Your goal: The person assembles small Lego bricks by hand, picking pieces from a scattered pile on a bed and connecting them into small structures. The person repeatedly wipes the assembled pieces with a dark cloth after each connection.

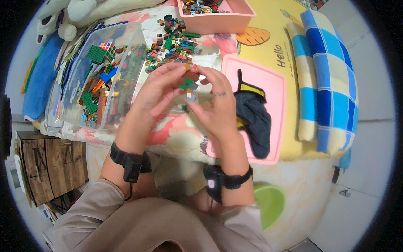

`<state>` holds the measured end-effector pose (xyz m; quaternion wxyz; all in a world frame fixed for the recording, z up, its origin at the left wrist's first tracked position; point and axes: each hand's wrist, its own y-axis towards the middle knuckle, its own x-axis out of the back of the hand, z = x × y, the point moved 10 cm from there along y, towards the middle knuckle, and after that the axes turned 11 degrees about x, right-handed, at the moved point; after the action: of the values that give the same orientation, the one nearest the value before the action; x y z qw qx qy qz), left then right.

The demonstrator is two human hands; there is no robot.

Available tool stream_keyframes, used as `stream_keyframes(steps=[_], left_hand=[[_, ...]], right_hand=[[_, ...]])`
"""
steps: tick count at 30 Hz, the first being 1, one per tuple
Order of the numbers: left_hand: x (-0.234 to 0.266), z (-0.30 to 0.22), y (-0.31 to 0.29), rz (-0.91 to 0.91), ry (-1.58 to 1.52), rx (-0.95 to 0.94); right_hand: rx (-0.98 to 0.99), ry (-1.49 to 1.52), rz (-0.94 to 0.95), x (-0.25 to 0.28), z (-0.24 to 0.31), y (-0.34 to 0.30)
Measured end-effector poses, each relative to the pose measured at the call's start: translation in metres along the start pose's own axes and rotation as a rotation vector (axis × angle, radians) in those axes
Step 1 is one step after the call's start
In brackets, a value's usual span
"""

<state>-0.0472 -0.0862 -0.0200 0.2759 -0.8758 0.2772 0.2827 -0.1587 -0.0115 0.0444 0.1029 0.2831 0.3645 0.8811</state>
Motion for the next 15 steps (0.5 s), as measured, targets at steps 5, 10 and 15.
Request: stream_keyframes(steps=[5,10,15], left_hand=[[0.005,-0.004,0.000,-0.063,0.069,-0.032],[0.013,-0.007,0.000,-0.113,0.076,-0.020],[0.012,-0.010,0.000,-0.109,0.125,-0.027]], right_hand=[[0.014,-0.042,0.011,0.000,0.002,-0.001],[-0.015,-0.028,-0.020,0.006,0.003,0.001],[-0.025,-0.032,0.000,0.007,0.004,0.002]])
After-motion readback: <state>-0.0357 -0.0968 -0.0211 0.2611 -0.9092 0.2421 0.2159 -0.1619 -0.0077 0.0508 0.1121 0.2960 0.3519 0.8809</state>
